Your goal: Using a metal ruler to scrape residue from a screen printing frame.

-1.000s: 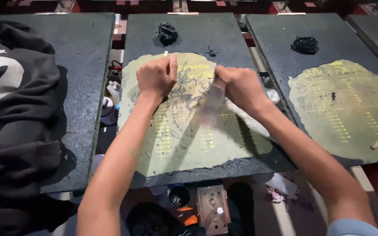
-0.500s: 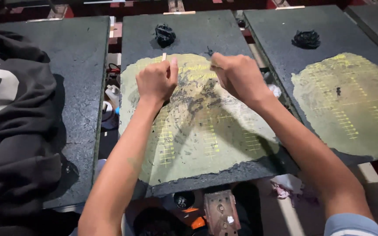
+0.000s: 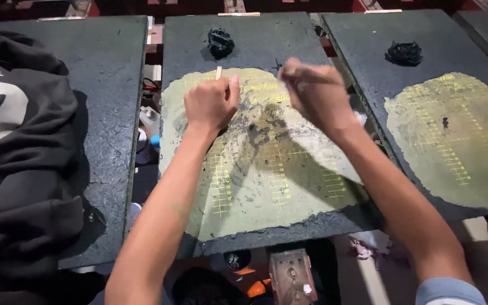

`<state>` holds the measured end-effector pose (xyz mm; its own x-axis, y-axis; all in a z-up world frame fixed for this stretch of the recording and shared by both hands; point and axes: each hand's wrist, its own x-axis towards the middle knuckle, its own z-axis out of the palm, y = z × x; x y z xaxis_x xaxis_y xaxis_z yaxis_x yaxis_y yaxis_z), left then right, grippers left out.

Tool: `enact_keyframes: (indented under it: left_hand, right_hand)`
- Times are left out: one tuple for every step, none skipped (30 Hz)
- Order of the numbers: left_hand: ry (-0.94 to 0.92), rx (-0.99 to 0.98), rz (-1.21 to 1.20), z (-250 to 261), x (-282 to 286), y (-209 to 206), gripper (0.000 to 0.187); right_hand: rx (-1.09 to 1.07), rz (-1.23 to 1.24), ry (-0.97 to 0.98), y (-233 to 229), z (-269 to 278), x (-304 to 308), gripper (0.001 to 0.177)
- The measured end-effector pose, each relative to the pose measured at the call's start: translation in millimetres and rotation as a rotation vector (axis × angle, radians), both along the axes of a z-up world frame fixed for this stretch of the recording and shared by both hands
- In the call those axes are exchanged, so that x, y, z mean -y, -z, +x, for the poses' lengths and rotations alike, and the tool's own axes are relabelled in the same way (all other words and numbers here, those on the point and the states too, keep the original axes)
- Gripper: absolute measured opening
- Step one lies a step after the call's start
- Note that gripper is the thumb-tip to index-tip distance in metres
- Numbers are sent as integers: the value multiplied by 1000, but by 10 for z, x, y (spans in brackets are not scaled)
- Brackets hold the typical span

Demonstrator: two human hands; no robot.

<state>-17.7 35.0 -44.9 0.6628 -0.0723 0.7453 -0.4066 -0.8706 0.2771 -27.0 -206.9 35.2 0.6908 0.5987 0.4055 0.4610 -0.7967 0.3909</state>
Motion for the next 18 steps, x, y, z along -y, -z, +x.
enact_keyframes:
  left_hand:
    - [-1,1,-1,57,12,60,55]
    - [-90,-6,-1,94,27,138,52]
    - [-178,-14,0,130,44,216,51]
    - [-173,-17,1,76,41,169,51]
    - [-165,-46,-13,22,37,118,52]
    - [-157,-73,-27,-26,34,60,53]
    - [-150,-73,-24,-40,42,77,53]
    - [-155,-70,-17,-27,45,70,52]
    - [-160,-68,-10,-9,47,61,52]
    - [-154,-68,-7,20,58,95,52]
    - [-158,-71,3,51,67,131,51]
    - [-166,-71,12,83,67,164,50]
    - [-164,-69,13,84,64,123,50]
    - [-166,-70,6,57,66,110,50]
    - [-167,-70,0,30,69,99,49]
    - [-167,-73,-2,63,59,132,49]
    - [-170,-130,-13,92,50,165,41]
    - [-172,-191,-28,106,62,214,33]
  right_hand:
    - [1,-1,-1,258,163,56,22]
    - [56,98,-95,540,300,117,11]
    - [111,200,-189,824,435,179,3]
    - [108,201,-183,855,470,184,3]
    - [91,217,-186,883,504,191,9]
    - [77,234,-188,906,540,198,17]
    - [78,236,-181,892,512,206,17]
    - [81,265,-172,855,515,208,12]
    - [85,295,-162,816,522,210,8]
    - [86,297,-156,718,452,212,8]
    - [75,338,-176,622,385,211,12]
    - [65,379,-202,521,329,199,18]
    - [67,380,-200,398,255,172,18]
    - [84,368,-210,295,164,147,17]
    - [101,355,-220,194,75,125,17]
    - [98,353,-220,426,221,149,17]
    - [38,342,-194,659,363,175,9]
    - [-26,326,-166,899,486,223,3]
